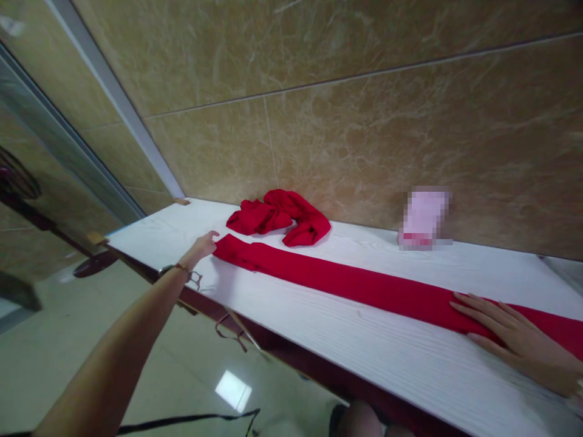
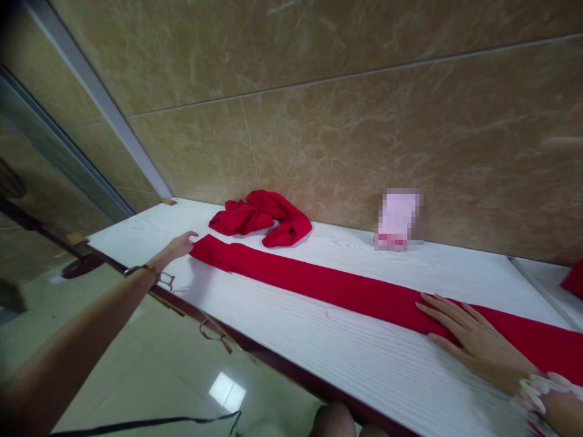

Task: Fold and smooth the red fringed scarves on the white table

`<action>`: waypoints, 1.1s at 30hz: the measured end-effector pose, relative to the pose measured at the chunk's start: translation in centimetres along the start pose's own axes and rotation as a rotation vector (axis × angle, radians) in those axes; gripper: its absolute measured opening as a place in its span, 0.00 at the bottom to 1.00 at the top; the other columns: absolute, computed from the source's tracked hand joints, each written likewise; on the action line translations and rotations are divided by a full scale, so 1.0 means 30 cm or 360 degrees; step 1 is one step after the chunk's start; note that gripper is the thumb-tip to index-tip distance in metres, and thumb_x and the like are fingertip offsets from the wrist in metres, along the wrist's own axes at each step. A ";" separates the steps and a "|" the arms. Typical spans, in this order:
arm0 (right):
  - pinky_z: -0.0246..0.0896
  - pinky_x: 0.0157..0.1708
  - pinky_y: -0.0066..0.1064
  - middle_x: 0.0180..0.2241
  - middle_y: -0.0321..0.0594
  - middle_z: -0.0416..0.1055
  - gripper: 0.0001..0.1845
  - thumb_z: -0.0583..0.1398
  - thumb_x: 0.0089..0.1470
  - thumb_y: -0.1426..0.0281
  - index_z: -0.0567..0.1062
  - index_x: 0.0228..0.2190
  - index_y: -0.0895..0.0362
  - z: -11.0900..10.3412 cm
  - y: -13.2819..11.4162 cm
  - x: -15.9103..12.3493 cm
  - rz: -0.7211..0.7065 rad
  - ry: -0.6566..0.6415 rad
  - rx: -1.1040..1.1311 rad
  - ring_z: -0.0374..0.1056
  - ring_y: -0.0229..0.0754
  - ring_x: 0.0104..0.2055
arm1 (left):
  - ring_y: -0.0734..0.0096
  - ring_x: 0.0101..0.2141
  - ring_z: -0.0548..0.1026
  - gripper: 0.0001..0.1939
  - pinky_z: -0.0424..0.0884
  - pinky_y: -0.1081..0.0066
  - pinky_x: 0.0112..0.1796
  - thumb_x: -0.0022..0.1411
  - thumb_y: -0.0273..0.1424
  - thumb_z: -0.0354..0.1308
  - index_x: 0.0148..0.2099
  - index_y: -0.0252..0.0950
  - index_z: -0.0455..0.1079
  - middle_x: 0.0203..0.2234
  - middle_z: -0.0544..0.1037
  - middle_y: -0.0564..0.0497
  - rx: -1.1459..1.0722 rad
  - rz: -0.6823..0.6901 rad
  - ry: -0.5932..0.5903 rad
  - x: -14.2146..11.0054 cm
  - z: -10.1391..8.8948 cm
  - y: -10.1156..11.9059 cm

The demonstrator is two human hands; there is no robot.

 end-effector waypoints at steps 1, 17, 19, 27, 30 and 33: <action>0.53 0.50 0.54 0.54 0.40 0.61 0.29 0.48 0.49 0.48 0.61 0.52 0.41 -0.010 -0.006 0.010 -0.0018 0.0023 -0.0011 0.57 0.56 0.54 | 0.61 0.33 0.73 0.21 0.67 0.67 0.37 0.46 0.27 0.50 0.45 0.30 0.64 0.25 0.73 0.47 0.0061 0.0017 0.0026 0.001 0.019 0.005; 0.40 0.55 0.54 0.59 0.45 0.50 0.30 0.49 0.54 0.57 0.54 0.57 0.52 0.034 -0.822 0.644 -0.0861 -0.0238 0.0288 0.43 0.49 0.61 | 0.62 0.53 0.61 0.24 0.55 0.63 0.53 0.53 0.37 0.53 0.52 0.34 0.64 0.52 0.65 0.43 0.0289 0.0886 -0.0346 -0.126 0.144 0.094; 0.40 0.55 0.54 0.59 0.44 0.50 0.29 0.48 0.55 0.56 0.54 0.57 0.52 0.072 -0.821 0.647 -0.0852 -0.0267 0.0310 0.43 0.48 0.61 | 0.60 0.53 0.61 0.26 0.55 0.62 0.53 0.50 0.39 0.57 0.52 0.34 0.64 0.53 0.64 0.42 0.0310 0.0928 -0.0387 -0.123 0.132 0.088; 0.39 0.56 0.53 0.59 0.42 0.49 0.29 0.46 0.56 0.55 0.55 0.56 0.51 0.096 -0.805 0.637 -0.0839 -0.0255 0.0335 0.43 0.48 0.61 | 0.67 0.45 0.69 0.17 0.62 0.68 0.48 0.59 0.23 0.44 0.46 0.34 0.68 0.43 0.72 0.44 0.0752 0.0987 -0.0277 -0.110 0.065 0.095; 0.38 0.56 0.53 0.59 0.41 0.49 0.28 0.45 0.56 0.55 0.54 0.56 0.51 0.097 -0.804 0.638 -0.0833 -0.0284 0.0344 0.42 0.48 0.61 | 0.64 0.42 0.71 0.19 0.66 0.68 0.43 0.58 0.20 0.42 0.48 0.32 0.67 0.41 0.72 0.41 0.0956 0.0723 -0.0069 -0.090 -0.003 0.048; 0.38 0.56 0.54 0.59 0.40 0.49 0.28 0.45 0.57 0.55 0.54 0.56 0.50 0.097 -0.803 0.638 -0.0833 -0.0293 0.0363 0.42 0.48 0.61 | 0.60 0.38 0.72 0.21 0.69 0.66 0.37 0.58 0.21 0.42 0.53 0.31 0.62 0.40 0.71 0.39 0.1109 0.0355 0.0194 -0.074 -0.070 -0.025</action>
Point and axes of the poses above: each hand's wrist, its own x-axis towards the middle knuckle, its own z-axis out of the palm, y = z × x, the point moved 7 cm from there along x, towards the middle knuckle
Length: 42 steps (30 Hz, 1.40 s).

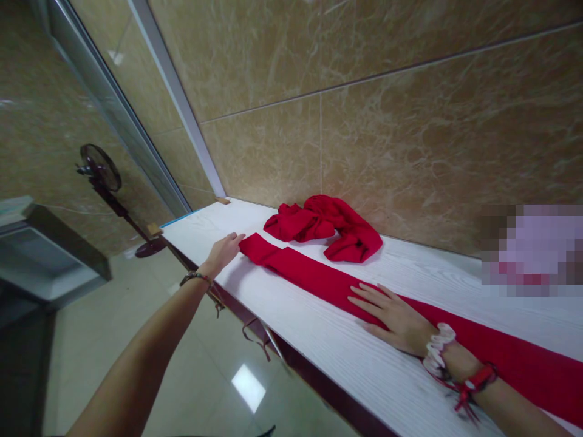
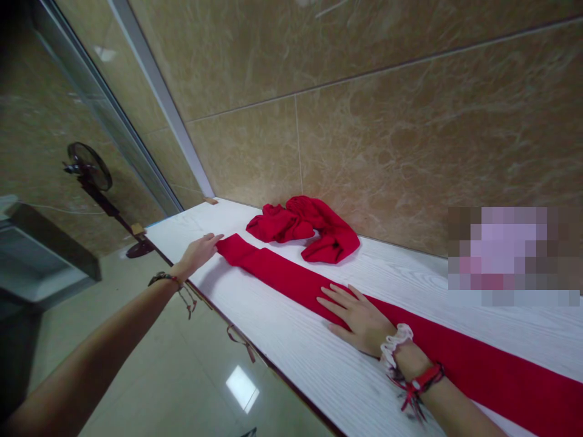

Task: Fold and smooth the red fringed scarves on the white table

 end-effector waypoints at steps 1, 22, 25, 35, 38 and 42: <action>0.38 0.56 0.54 0.59 0.40 0.49 0.27 0.45 0.57 0.56 0.55 0.56 0.50 -0.001 0.000 0.000 -0.0005 0.0004 0.0010 0.43 0.49 0.61 | 0.59 0.38 0.72 0.23 0.69 0.66 0.36 0.57 0.22 0.43 0.55 0.31 0.59 0.40 0.71 0.39 0.0030 -0.0081 0.0003 -0.001 0.008 -0.019; 0.46 0.55 0.49 0.54 0.42 0.60 0.22 0.46 0.57 0.69 0.62 0.53 0.53 -0.005 -0.015 -0.013 -0.0214 0.0186 -0.0157 0.52 0.45 0.57 | 0.71 0.58 0.49 0.33 0.51 0.66 0.55 0.54 0.13 0.36 0.61 0.35 0.48 0.59 0.52 0.47 -0.0249 0.0863 -0.0111 0.014 0.192 0.047; 0.53 0.54 0.41 0.50 0.43 0.65 0.22 0.43 0.57 0.75 0.65 0.50 0.57 -0.003 -0.030 -0.022 -0.0349 0.0265 -0.0235 0.57 0.41 0.54 | 0.70 0.59 0.48 0.35 0.51 0.66 0.55 0.51 0.12 0.37 0.61 0.35 0.47 0.60 0.50 0.47 -0.0209 0.0880 -0.0193 0.023 0.208 0.039; 0.57 0.52 0.35 0.49 0.40 0.66 0.22 0.46 0.56 0.76 0.65 0.50 0.54 -0.016 -0.022 -0.033 -0.0363 0.0308 -0.0134 0.59 0.38 0.53 | 0.69 0.59 0.48 0.35 0.52 0.66 0.54 0.53 0.12 0.35 0.62 0.39 0.47 0.59 0.53 0.49 -0.0154 0.0919 -0.0209 0.009 0.182 0.019; 0.58 0.52 0.34 0.48 0.40 0.67 0.22 0.46 0.55 0.77 0.66 0.50 0.54 -0.027 -0.032 -0.034 -0.0364 0.0378 -0.0121 0.60 0.37 0.52 | 0.68 0.59 0.48 0.33 0.51 0.65 0.55 0.55 0.14 0.36 0.62 0.37 0.46 0.60 0.52 0.48 -0.0099 0.0917 -0.0208 -0.003 0.137 0.065; 0.59 0.51 0.36 0.49 0.42 0.66 0.24 0.47 0.52 0.79 0.65 0.50 0.56 -0.024 -0.052 -0.023 -0.0337 0.0430 -0.0226 0.60 0.39 0.52 | 0.68 0.59 0.46 0.27 0.47 0.66 0.56 0.60 0.21 0.40 0.62 0.37 0.47 0.60 0.51 0.47 -0.0139 0.1174 -0.0169 -0.055 0.076 0.234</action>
Point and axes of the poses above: each hand's wrist, its own x-axis towards the middle knuckle, its own z-axis out of the palm, y = z × x, the point moved 7 cm from there along x, towards the middle knuckle
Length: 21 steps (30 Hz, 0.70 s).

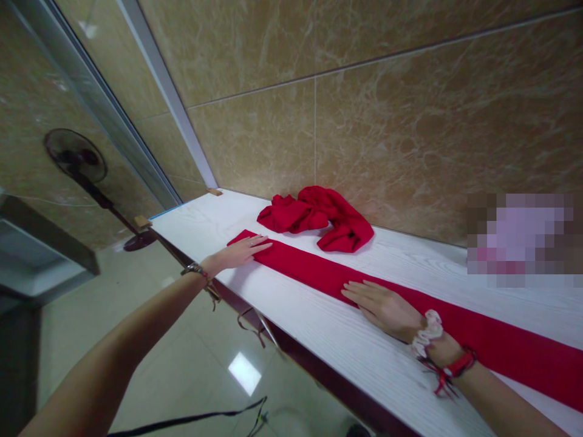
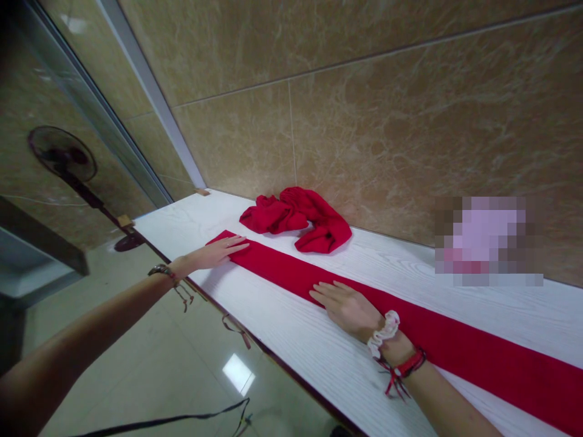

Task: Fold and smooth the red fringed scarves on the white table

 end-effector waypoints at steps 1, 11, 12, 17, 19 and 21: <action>0.59 0.51 0.37 0.49 0.44 0.66 0.24 0.48 0.52 0.79 0.66 0.50 0.57 0.004 -0.001 0.003 0.0021 0.0000 -0.0040 0.61 0.41 0.52 | 0.68 0.59 0.46 0.26 0.46 0.66 0.56 0.61 0.23 0.41 0.61 0.38 0.48 0.60 0.51 0.47 -0.0017 0.0069 0.0005 0.020 -0.005 0.045; 0.54 0.54 0.38 0.53 0.41 0.62 0.22 0.47 0.56 0.76 0.64 0.52 0.54 0.008 0.020 -0.001 0.0094 -0.0037 0.0160 0.53 0.39 0.57 | 0.64 0.60 0.41 0.24 0.46 0.59 0.56 0.65 0.24 0.40 0.61 0.45 0.48 0.61 0.48 0.49 -0.0154 0.0158 -0.0092 0.038 0.017 0.155; 0.53 0.54 0.39 0.53 0.40 0.61 0.22 0.47 0.56 0.76 0.63 0.52 0.53 0.012 0.022 0.000 0.0098 -0.0071 0.0179 0.52 0.39 0.57 | 0.63 0.60 0.41 0.24 0.45 0.56 0.56 0.65 0.25 0.40 0.61 0.47 0.47 0.61 0.46 0.50 -0.0164 0.0112 -0.0128 0.033 0.028 0.146; 0.50 0.55 0.43 0.53 0.42 0.61 0.21 0.47 0.57 0.73 0.65 0.51 0.53 0.037 0.014 0.005 0.0112 -0.0241 0.0195 0.52 0.42 0.57 | 0.59 0.60 0.38 0.23 0.44 0.49 0.54 0.66 0.30 0.39 0.61 0.52 0.44 0.62 0.42 0.53 -0.0243 -0.0004 -0.0246 0.021 0.051 0.135; 0.49 0.55 0.44 0.53 0.43 0.61 0.21 0.47 0.56 0.73 0.66 0.50 0.53 0.036 0.008 0.009 0.0132 -0.0249 0.0159 0.52 0.42 0.57 | 0.57 0.60 0.38 0.22 0.43 0.47 0.54 0.66 0.34 0.40 0.61 0.52 0.45 0.62 0.42 0.52 -0.0287 -0.0040 -0.0265 0.024 0.034 0.146; 0.48 0.55 0.44 0.54 0.44 0.61 0.21 0.47 0.56 0.73 0.66 0.50 0.54 0.032 0.002 0.014 0.0151 -0.0263 0.0117 0.51 0.43 0.58 | 0.56 0.60 0.38 0.22 0.40 0.46 0.54 0.66 0.37 0.40 0.61 0.51 0.46 0.62 0.44 0.52 -0.0318 -0.0055 -0.0244 0.038 0.005 0.173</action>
Point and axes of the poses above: each hand's wrist, its own x-axis towards the middle knuckle, its own z-axis out of the palm, y = z × x, the point moved 7 cm from there along x, towards the middle knuckle
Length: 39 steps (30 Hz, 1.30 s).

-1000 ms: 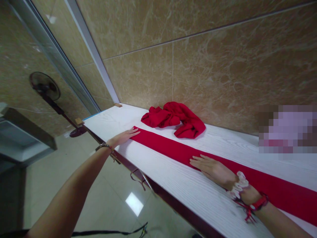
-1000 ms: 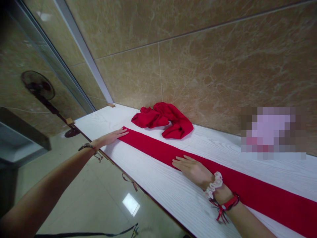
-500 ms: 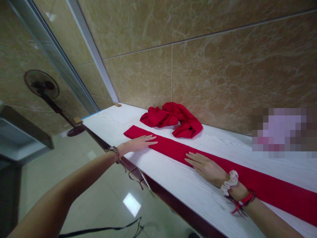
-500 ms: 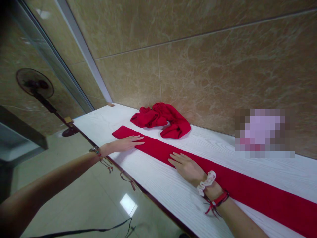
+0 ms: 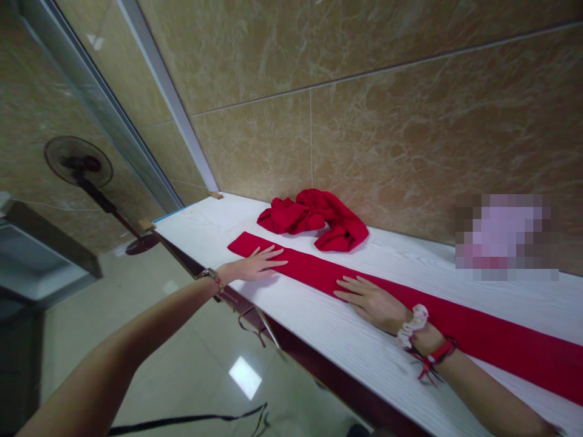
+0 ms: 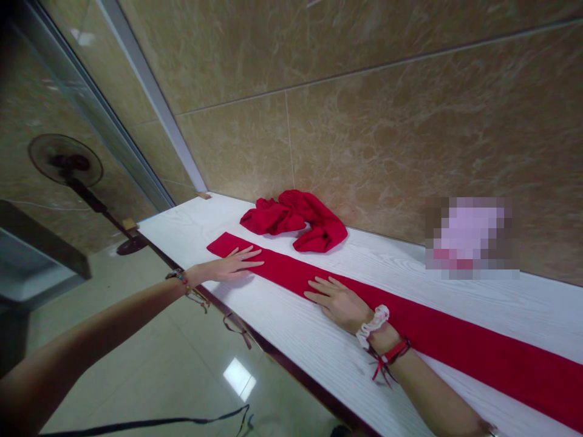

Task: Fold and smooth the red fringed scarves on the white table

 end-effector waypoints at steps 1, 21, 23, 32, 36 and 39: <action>0.48 0.56 0.45 0.54 0.45 0.60 0.20 0.47 0.56 0.72 0.66 0.50 0.55 -0.003 -0.004 0.002 0.0010 -0.0013 -0.0015 0.51 0.44 0.58 | 0.56 0.60 0.39 0.22 0.39 0.46 0.54 0.66 0.37 0.39 0.61 0.51 0.45 0.62 0.44 0.52 -0.0012 0.0004 0.0036 0.010 -0.014 0.023; 0.37 0.58 0.48 0.60 0.38 0.46 0.24 0.41 0.60 0.63 0.53 0.57 0.53 -0.037 0.013 -0.020 0.0655 -0.0202 -0.0089 0.40 0.43 0.62 | 0.63 0.59 0.48 0.24 0.48 0.56 0.54 0.65 0.35 0.33 0.61 0.40 0.49 0.60 0.51 0.49 0.0006 -0.0007 0.0466 0.205 -0.038 0.226; 0.37 0.57 0.49 0.60 0.38 0.45 0.25 0.41 0.59 0.63 0.52 0.57 0.53 -0.050 0.027 -0.068 0.0743 -0.0212 -0.0128 0.40 0.44 0.62 | 0.62 0.58 0.51 0.24 0.52 0.56 0.52 0.64 0.35 0.33 0.61 0.40 0.49 0.59 0.53 0.48 0.0036 0.0019 0.0537 0.246 -0.019 0.281; 0.41 0.55 0.52 0.60 0.44 0.46 0.25 0.40 0.59 0.66 0.52 0.57 0.56 -0.200 0.195 -0.796 0.1456 -0.0292 -0.0388 0.42 0.48 0.61 | 0.60 0.54 0.60 0.25 0.59 0.53 0.48 0.60 0.38 0.31 0.54 0.47 0.61 0.53 0.65 0.54 0.0196 0.0241 0.0669 0.253 0.014 0.282; 0.43 0.55 0.51 0.60 0.45 0.48 0.25 0.40 0.59 0.66 0.52 0.57 0.54 -0.285 0.261 -1.184 0.1859 -0.0302 -0.0485 0.42 0.48 0.61 | 0.57 0.51 0.64 0.28 0.63 0.54 0.45 0.59 0.40 0.30 0.53 0.39 0.63 0.52 0.65 0.48 0.0110 0.0157 0.0575 0.295 -0.010 0.291; 0.45 0.54 0.51 0.59 0.45 0.50 0.24 0.41 0.59 0.64 0.54 0.57 0.53 -0.321 0.285 -1.316 0.2006 -0.0285 -0.0501 0.43 0.47 0.60 | 0.58 0.54 0.59 0.27 0.58 0.55 0.50 0.60 0.39 0.31 0.54 0.36 0.62 0.56 0.60 0.47 0.0086 0.0207 0.0677 0.376 -0.092 0.443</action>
Point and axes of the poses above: each hand's wrist, its own x-axis towards the middle knuckle, its own z-axis out of the palm, y = z × x, the point moved 7 cm from there along x, towards the middle knuckle
